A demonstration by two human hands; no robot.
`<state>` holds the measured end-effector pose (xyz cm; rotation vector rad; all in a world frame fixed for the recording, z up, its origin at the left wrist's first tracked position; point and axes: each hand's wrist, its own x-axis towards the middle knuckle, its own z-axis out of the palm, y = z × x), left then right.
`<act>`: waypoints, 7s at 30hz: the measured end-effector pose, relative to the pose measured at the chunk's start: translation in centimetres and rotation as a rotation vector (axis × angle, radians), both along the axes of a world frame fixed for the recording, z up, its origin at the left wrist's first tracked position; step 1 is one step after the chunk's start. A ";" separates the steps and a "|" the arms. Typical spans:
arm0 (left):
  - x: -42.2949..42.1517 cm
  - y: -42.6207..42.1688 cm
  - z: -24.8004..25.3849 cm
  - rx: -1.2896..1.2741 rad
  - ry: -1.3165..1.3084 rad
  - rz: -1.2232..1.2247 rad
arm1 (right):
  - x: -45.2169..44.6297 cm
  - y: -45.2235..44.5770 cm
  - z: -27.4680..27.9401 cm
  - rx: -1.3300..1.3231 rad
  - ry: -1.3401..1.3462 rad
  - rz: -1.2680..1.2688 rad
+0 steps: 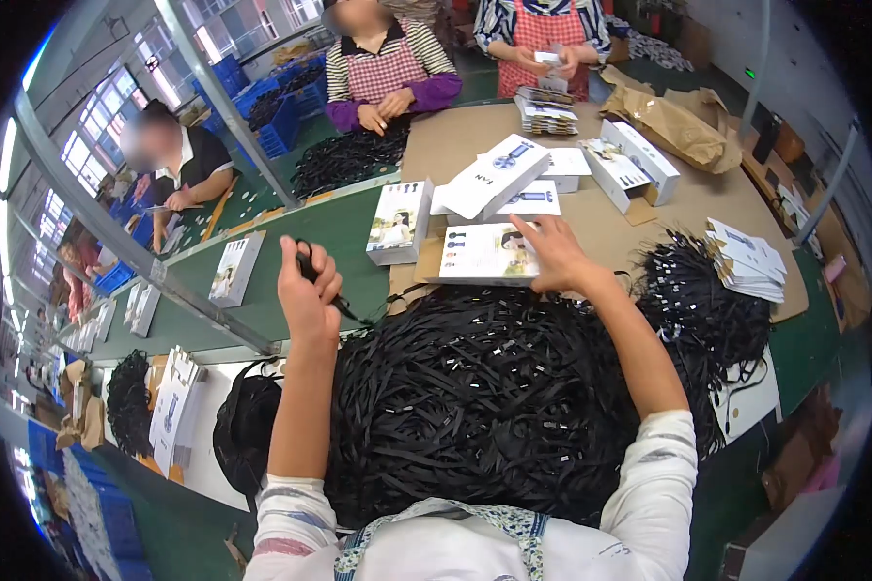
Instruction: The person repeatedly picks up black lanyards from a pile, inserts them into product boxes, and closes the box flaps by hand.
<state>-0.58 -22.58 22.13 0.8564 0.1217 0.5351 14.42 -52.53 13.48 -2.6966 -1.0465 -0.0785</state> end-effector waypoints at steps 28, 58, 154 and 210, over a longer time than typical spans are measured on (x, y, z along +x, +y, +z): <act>0.6 2.1 -8.5 0.881 0.217 0.112 | -6.9 11.6 1.5 0.556 -0.243 -0.126; -7.9 7.1 -9.2 1.586 0.243 -0.525 | -5.2 17.8 -9.2 0.522 0.428 0.131; 2.2 20.9 -15.4 0.339 0.428 -0.012 | -4.4 12.6 -2.9 0.671 0.434 -0.023; 1.6 2.5 2.4 0.320 0.051 -0.344 | -20.0 17.1 7.4 0.546 1.250 0.915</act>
